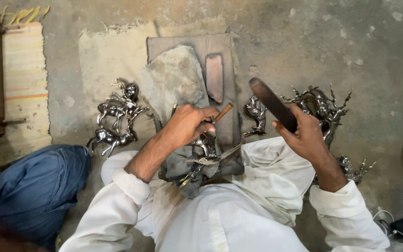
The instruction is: The person sits on the floor and uses a hammer and chisel to shape small metal deer figures. They repeatedly strike the chisel against the figures, repositioning them as needed, and place finished pieces aside.
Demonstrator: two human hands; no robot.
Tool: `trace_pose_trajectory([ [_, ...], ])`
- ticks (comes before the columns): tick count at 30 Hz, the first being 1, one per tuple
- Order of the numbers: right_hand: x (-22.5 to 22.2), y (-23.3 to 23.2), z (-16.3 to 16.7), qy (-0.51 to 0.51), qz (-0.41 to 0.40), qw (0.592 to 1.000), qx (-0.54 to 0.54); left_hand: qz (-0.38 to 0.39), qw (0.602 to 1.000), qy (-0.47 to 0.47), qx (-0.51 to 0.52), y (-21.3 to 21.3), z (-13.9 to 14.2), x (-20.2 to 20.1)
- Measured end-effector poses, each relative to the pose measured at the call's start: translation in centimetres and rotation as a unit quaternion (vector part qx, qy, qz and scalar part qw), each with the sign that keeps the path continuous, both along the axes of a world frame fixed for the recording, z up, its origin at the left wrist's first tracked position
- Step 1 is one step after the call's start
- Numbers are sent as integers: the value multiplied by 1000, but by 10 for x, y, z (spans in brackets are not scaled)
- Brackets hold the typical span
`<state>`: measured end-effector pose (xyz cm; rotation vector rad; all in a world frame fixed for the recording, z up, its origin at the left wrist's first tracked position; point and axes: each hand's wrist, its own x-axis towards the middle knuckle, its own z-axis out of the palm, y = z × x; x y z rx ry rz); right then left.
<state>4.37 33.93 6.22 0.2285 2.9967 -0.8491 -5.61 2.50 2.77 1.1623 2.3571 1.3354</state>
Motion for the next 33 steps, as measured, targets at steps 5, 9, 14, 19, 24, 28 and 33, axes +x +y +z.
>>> trace_pose_trajectory([
  [5, -11, -7, 11, 102, 110, 988, 38, 44, 998, -36, 16, -6, 3, 8],
  [9, -33, -13, 29, 82, 134, 986, 65, 105, 993, -32, 32, -6, -1, 16],
  [14, -58, -27, 50, 89, 208, 967, 116, 166, 981, -88, 48, -5, -10, 26],
  [19, -74, -33, 62, -6, 144, 984, 105, 192, 978, -42, 74, -6, -16, 34],
  [24, -71, -37, 66, -18, 150, 986, 77, 218, 973, -49, 66, -7, -19, 37],
  [28, -64, -36, 70, -16, 224, 958, 178, 236, 961, -95, 110, -8, -20, 37],
  [33, -57, -35, 64, -95, 169, 979, 69, 197, 974, -69, 91, -8, -18, 30],
])
